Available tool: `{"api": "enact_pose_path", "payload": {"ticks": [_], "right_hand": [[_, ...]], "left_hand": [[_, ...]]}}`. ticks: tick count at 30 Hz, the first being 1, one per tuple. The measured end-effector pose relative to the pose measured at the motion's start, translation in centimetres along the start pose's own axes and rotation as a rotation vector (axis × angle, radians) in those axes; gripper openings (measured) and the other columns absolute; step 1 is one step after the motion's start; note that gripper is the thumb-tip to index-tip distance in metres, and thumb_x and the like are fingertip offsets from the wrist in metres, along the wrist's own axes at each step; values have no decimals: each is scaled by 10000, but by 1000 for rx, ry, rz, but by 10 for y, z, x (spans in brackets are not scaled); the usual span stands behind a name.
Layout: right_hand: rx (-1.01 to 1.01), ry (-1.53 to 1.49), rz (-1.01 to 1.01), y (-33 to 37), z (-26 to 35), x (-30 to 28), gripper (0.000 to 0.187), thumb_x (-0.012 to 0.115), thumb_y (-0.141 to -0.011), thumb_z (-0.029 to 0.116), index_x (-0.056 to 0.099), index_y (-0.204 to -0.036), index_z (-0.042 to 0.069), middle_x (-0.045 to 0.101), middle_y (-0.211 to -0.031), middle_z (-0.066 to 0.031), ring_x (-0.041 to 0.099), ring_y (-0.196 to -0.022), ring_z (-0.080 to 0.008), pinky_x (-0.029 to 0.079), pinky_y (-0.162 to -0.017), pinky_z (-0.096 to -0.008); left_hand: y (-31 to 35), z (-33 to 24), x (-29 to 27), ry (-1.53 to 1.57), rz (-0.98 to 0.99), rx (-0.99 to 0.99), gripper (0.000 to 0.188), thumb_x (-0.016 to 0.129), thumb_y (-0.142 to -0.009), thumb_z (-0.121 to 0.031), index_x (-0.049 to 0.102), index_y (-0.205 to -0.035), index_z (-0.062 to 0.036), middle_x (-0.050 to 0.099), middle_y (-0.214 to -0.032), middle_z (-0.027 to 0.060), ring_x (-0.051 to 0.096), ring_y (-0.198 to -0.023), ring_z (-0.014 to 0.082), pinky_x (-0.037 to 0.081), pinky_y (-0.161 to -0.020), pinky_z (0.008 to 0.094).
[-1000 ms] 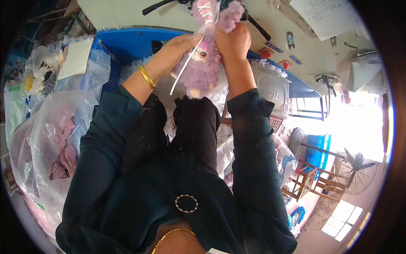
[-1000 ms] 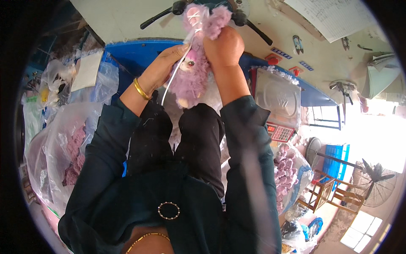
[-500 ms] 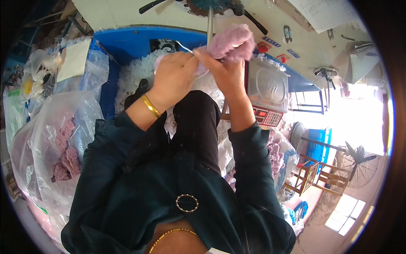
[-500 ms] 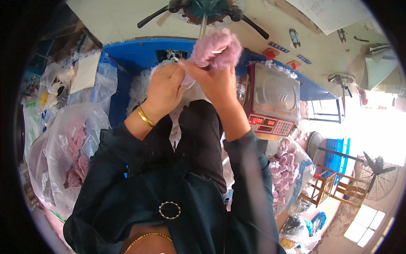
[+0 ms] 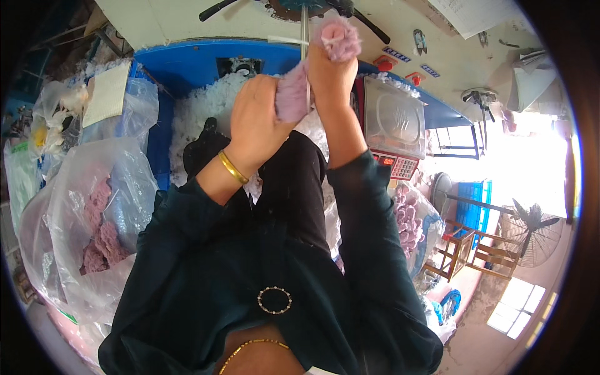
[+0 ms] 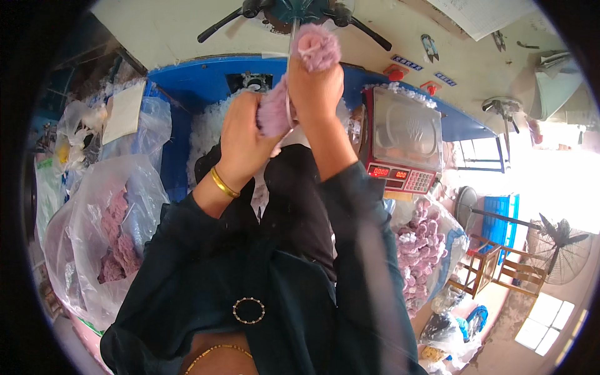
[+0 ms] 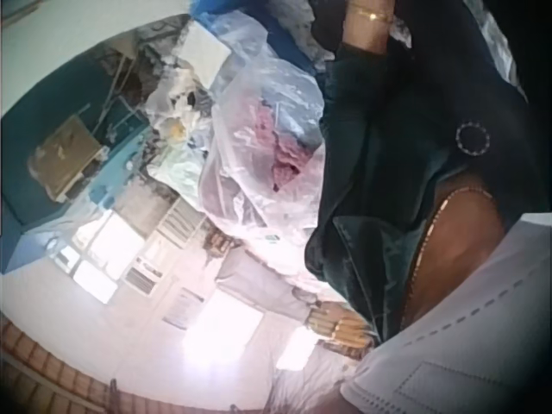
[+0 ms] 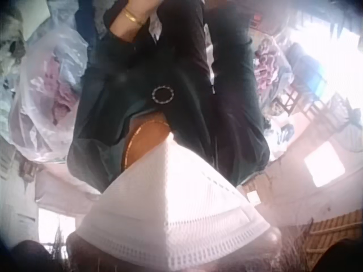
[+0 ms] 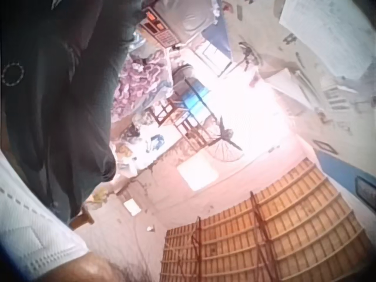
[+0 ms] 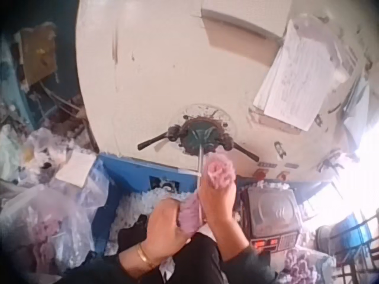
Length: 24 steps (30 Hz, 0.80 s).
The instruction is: The person repeatedly stuffs pink fluffy material into small pink plush toys, then places each finished toy on a digital scale. The person handles the toys one at a time, adjusting the stuffing by hand before weighing.
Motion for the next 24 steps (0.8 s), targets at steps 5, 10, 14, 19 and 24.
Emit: {"api": "enact_pose_path", "payload": {"ticks": [5, 10, 14, 19, 24], "right_hand": [[163, -317, 299, 30, 11, -29, 229, 700, -779, 167, 640, -934, 8, 674, -830, -84, 644, -778, -160, 489, -695, -296], [669, -932, 664, 55, -31, -63, 368, 677, -859, 312, 601, -1064, 17, 622, -825, -32, 581, -667, -111, 460, -589, -223], [725, -1372, 1033, 98, -30, -51, 563, 702, -828, 355, 503, -1216, -1, 602, -818, -22, 547, -590, -90, 395, -433, -202], [745, -701, 811, 91, -28, -41, 349, 730, -773, 253, 618, -990, 4, 609, -707, -45, 587, -591, -109, 457, -468, -260], [-371, -6, 1012, 102, 13, -43, 263, 626, -767, 405, 650, -786, 143, 625, -685, -92, 599, -618, -286, 472, -548, -429]], "left_hand": [[12, 8, -4, 113, 128, 108, 380, 740, -724, -196, 534, -974, 4, 581, -895, 156, 567, -834, 351, 465, -726, 397], [16, 19, -10, 1087, 311, -600, 297, 568, -931, -232, 567, -1084, 23, 635, -991, 87, 606, -918, 171, 488, -806, 304], [18, 17, -2, 939, 173, -504, 365, 448, -994, -281, 577, -1153, 21, 629, -1026, 94, 569, -957, 135, 465, -851, 282], [36, 24, 10, 961, 405, -391, 484, 431, -986, -365, 453, -1317, -12, 542, -1234, 103, 524, -1134, 204, 384, -997, 332], [32, 66, -1, 1205, 537, -1288, 429, 474, -954, -305, 484, -1297, -46, 549, -1245, 99, 565, -1092, 252, 448, -972, 368]]}}
Point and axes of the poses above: each hand's wrist, its own y-axis away from the middle knuckle, its own x-axis out of the palm, z = x × y, the point moved 3 cm from there along -y, towards the middle knuckle
